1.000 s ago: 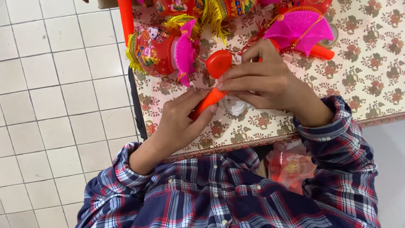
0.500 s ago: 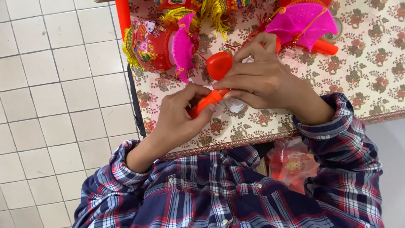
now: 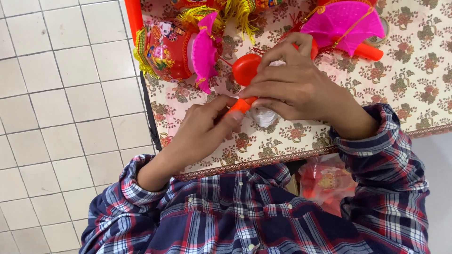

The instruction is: Assembling small plastic lantern toys by attaching handles and placing them into a box.

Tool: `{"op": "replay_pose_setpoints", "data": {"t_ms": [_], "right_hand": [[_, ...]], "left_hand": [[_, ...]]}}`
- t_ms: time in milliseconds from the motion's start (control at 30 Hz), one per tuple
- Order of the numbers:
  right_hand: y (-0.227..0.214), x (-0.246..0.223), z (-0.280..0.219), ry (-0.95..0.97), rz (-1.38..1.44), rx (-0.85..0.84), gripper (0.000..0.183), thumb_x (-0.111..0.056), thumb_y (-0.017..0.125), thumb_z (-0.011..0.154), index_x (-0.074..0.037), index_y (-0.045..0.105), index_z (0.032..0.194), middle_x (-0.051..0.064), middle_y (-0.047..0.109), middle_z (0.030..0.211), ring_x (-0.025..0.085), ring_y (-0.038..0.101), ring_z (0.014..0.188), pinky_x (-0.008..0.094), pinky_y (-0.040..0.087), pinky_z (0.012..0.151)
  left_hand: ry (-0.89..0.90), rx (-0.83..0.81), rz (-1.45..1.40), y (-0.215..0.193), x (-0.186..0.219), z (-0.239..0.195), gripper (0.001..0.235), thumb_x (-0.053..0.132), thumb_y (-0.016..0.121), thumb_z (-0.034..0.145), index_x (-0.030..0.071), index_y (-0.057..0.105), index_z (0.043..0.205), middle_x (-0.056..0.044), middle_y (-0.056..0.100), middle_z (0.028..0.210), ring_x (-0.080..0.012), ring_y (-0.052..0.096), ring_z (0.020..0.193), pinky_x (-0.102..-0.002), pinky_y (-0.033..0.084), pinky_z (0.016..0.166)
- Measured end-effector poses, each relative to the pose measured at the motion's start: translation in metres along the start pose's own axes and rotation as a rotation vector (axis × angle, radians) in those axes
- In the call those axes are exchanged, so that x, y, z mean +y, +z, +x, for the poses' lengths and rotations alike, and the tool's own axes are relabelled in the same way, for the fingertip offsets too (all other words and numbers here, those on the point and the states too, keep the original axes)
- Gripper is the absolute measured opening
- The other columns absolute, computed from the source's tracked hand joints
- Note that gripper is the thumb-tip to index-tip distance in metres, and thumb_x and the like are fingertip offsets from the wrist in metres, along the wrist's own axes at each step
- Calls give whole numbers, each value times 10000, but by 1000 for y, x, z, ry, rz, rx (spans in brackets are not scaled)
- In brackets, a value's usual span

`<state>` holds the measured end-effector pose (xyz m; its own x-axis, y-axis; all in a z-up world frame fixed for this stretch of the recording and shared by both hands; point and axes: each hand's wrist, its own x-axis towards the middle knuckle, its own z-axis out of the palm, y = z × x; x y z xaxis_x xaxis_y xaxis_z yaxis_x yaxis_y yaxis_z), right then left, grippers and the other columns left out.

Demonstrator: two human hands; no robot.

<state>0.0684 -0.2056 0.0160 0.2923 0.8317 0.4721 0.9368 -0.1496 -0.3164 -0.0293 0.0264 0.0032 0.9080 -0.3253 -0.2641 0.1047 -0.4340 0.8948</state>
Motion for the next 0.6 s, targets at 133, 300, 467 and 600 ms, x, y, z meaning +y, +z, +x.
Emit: {"op": "replay_pose_setpoints", "data": {"t_ms": [133,300,467,600], "right_hand": [[-3,0,3,3,15,2,245,-294,663,1039,-124,790,1162,-10,746,966,298,559,1031,482,275,965],[-5,4,-1,14,110,33,231,-222,698,1008,-35,766,1125,109,746,995,346,567,1006,452,427,941],[-4,6,-1,11,129,50,233,-210,649,1027,-12,739,1111,130,725,956,351,569,1010,459,450,918],[-1,7,-1,6,61,68,226,-262,645,1029,-72,766,1056,64,733,916,313,579,1006,501,294,996]], "left_hand": [[-18,-65,-431,-3,-6,2,355,141,406,1023,-17,679,1186,-111,737,860,-173,719,645,-279,586,620],[-17,-33,-589,1,-15,4,366,187,592,991,10,649,1306,-111,721,817,-124,623,564,-241,546,468],[-20,111,-504,2,-3,0,395,198,726,905,59,674,1272,-76,746,831,-111,636,546,-237,575,434],[-40,17,-323,-2,3,1,328,300,488,1019,46,693,982,-53,748,845,-105,584,454,-242,435,444]]}}
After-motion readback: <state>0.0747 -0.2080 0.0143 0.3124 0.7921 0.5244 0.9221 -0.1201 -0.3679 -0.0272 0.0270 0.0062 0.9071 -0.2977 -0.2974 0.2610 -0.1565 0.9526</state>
